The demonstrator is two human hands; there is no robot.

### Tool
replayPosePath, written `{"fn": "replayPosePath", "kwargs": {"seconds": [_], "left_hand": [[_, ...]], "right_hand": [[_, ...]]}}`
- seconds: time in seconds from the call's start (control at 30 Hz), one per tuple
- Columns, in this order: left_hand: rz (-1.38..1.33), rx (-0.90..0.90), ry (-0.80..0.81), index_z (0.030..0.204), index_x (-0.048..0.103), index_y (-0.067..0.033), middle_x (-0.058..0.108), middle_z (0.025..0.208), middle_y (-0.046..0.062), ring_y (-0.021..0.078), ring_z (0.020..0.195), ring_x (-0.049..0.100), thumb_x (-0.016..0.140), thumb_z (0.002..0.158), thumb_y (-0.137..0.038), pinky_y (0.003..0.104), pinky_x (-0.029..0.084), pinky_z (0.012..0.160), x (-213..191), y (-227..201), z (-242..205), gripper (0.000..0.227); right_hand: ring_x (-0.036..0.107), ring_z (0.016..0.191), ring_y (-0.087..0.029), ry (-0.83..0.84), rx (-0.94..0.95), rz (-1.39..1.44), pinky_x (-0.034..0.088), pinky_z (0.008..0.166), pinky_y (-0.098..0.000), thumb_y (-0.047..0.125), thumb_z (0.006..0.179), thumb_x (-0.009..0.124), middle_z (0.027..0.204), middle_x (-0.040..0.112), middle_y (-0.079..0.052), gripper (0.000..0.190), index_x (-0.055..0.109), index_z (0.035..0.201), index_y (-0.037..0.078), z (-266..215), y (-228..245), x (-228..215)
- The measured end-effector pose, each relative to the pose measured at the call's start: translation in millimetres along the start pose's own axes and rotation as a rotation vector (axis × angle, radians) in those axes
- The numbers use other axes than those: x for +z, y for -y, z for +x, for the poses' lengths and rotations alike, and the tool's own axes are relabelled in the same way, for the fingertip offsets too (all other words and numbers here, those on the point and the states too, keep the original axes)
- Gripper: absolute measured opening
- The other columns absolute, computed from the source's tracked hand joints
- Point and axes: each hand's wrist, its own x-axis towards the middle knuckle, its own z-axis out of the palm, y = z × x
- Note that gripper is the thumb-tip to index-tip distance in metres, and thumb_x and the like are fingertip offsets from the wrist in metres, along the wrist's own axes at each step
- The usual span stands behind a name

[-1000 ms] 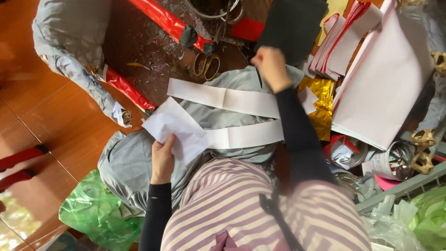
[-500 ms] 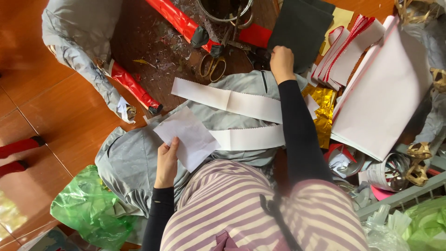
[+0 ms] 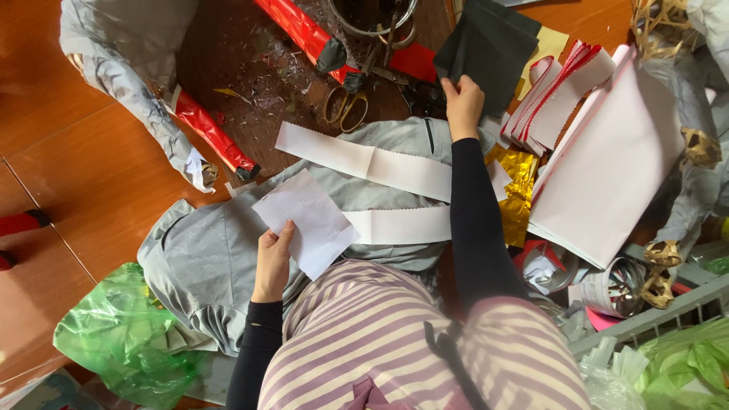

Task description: Constructing and decorating a paper giraffe sculpture by wrapping and gluing colored paper strips onto a frame.

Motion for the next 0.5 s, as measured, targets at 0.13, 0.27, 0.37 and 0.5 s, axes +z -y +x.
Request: {"fn": "replayPosePath", "kwargs": {"seconds": [0.13, 0.27, 0.37, 0.5], "left_hand": [[-0.043, -0.007, -0.006, 0.117, 0.068, 0.0008, 0.073, 0.105, 0.000, 0.0060, 0.089, 0.065, 0.063, 0.101, -0.025, 0.024, 0.053, 0.081, 2, -2, 0, 0.030], [0.044, -0.014, -0.036, 0.116, 0.068, 0.0039, 0.070, 0.102, 0.001, 0.0078, 0.085, 0.059, 0.064, 0.103, -0.017, 0.026, 0.048, 0.076, -13, 17, 10, 0.025], [0.144, -0.012, -0.065, 0.115, 0.066, 0.0043, 0.067, 0.096, 0.002, 0.0091, 0.080, 0.055, 0.066, 0.101, -0.013, 0.027, 0.046, 0.071, -14, 20, 12, 0.023], [0.220, -0.068, -0.084, 0.111, 0.068, 0.0040, 0.071, 0.093, 0.001, 0.0084, 0.079, 0.059, 0.065, 0.099, -0.014, 0.026, 0.049, 0.073, -11, 13, 9, 0.022]], "right_hand": [[0.062, 0.060, -0.038, 0.017, 0.062, 0.060, 0.047, 0.060, -0.0475, 0.029, 0.103, 0.066, 0.067, 0.063, -0.022, 0.045, 0.057, 0.074, -0.004, 1, -9, 5], [0.066, 0.073, -0.042, -0.036, 0.023, -0.035, 0.050, 0.069, -0.0516, 0.031, 0.111, 0.052, 0.076, 0.066, -0.025, 0.051, 0.062, 0.077, -0.005, 7, -41, 23], [0.065, 0.080, -0.046, -0.130, -0.122, -0.084, 0.051, 0.072, -0.0539, 0.025, 0.109, 0.052, 0.085, 0.067, -0.028, 0.041, 0.063, 0.088, -0.008, 5, -41, 20], [0.062, 0.084, -0.049, -0.134, -0.061, -0.015, 0.051, 0.075, -0.0521, 0.016, 0.101, 0.065, 0.093, 0.066, -0.030, 0.026, 0.061, 0.100, -0.009, 2, -44, 12]]}}
